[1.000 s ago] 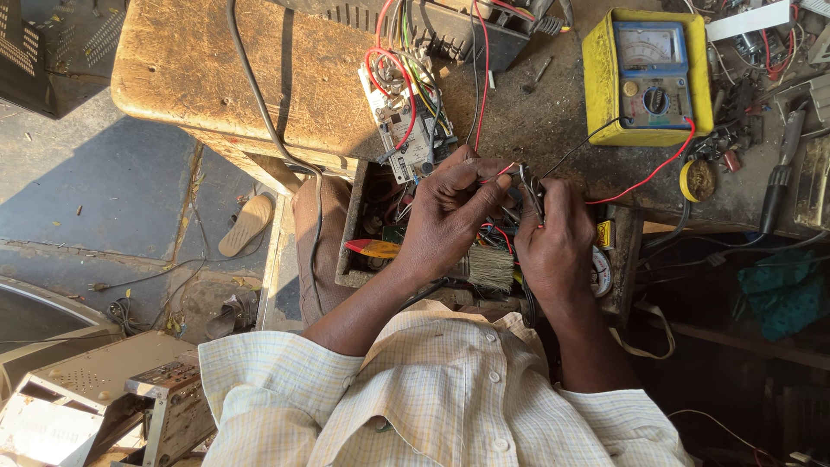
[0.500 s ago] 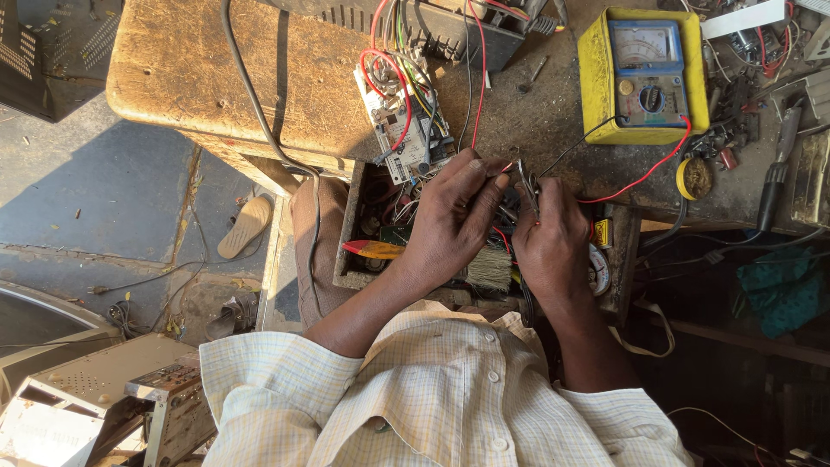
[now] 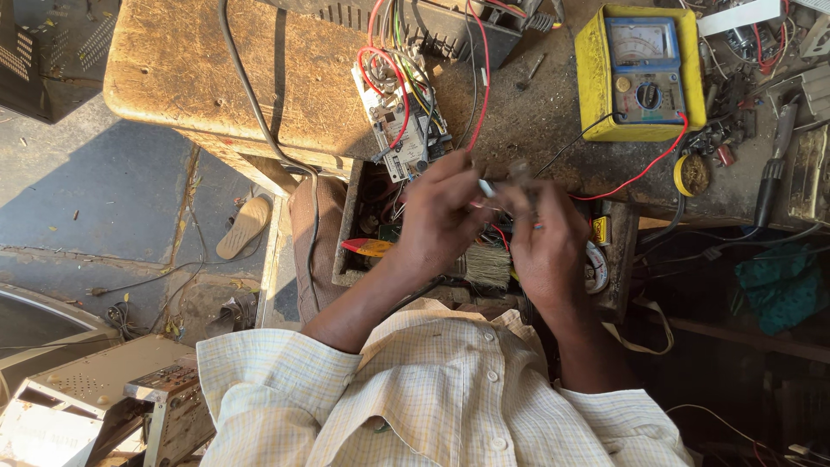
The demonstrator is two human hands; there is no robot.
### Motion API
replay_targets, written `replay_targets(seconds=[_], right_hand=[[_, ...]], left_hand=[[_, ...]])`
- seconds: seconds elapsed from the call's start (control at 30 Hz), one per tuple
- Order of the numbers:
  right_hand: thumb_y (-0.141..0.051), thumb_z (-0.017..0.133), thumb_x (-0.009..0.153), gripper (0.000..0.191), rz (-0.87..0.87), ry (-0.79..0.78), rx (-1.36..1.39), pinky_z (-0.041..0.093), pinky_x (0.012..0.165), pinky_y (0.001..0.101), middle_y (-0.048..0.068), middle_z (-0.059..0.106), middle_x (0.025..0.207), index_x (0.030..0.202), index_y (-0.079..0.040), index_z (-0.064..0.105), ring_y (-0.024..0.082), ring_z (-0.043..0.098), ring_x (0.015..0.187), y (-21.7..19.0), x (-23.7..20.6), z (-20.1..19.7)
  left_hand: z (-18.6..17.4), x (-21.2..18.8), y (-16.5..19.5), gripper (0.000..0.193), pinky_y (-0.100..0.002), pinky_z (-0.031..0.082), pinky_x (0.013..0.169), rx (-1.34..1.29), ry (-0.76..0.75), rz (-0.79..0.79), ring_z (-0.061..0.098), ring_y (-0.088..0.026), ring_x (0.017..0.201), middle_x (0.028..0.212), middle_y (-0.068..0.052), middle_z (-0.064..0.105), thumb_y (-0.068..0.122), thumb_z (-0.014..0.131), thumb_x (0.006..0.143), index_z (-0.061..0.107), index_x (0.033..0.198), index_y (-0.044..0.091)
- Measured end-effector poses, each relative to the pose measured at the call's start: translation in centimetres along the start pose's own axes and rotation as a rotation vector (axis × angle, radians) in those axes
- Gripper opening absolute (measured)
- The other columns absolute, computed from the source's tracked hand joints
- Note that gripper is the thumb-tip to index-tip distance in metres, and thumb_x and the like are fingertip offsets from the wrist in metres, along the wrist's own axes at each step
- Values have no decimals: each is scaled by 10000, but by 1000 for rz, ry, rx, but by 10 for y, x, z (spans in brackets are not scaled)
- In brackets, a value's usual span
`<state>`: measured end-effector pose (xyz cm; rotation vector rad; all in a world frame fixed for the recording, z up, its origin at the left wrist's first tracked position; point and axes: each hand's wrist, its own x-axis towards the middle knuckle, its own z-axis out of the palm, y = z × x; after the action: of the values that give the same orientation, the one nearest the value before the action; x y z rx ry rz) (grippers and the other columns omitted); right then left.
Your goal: The person sits on the floor and repairs a green circuit board. They use a soldering iron to heat and attach wires, a brush to clean the board, and pliers to strip and twist wire ends. The person repeatedly solders connections and cleans the board with a brush.
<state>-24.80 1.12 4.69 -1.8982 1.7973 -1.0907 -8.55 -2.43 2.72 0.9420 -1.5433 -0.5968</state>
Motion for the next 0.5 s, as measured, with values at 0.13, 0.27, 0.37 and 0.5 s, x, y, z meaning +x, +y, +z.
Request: replay_targets(seconds=[0.13, 0.27, 0.37, 0.5], right_hand=[[-212, 564, 1086, 201, 273, 76, 90, 556, 658, 388, 101, 686, 851, 1138, -27, 623, 196, 685, 717, -5, 1, -8], [-245, 678, 1017, 358, -119, -135, -74, 550, 816, 450, 178, 650, 1056, 1232, 28, 590, 292, 671, 976, -10, -6, -22], [-256, 752, 938, 429, -376, -298, -178, 525, 932, 494, 211, 631, 1165, 1232, 21, 606, 374, 637, 1096, -7, -11, -20], [-320, 816, 790, 609, -524, -239, -210, 464, 1024, 538, 217, 616, 1230, 1245, 23, 600, 411, 581, 1160, 5, -23, -8]], left_hand=[[-8, 2, 2, 511, -265, 396, 556, -100, 122, -46, 420, -124, 648, 809, -32, 397, 83, 918, 890, 421, 779, 42], [-25, 4, 10, 317, -311, 385, 637, -107, -15, -85, 418, -157, 767, 933, -95, 403, 95, 807, 953, 518, 995, -29], [-30, 2, 14, 189, -326, 439, 771, -169, -70, -66, 491, -158, 899, 1047, -102, 448, 47, 605, 1075, 528, 1210, -62], [-29, -4, 14, 139, -302, 413, 752, -231, -153, -206, 457, -141, 861, 1031, -87, 428, 16, 530, 1102, 525, 1222, -54]])
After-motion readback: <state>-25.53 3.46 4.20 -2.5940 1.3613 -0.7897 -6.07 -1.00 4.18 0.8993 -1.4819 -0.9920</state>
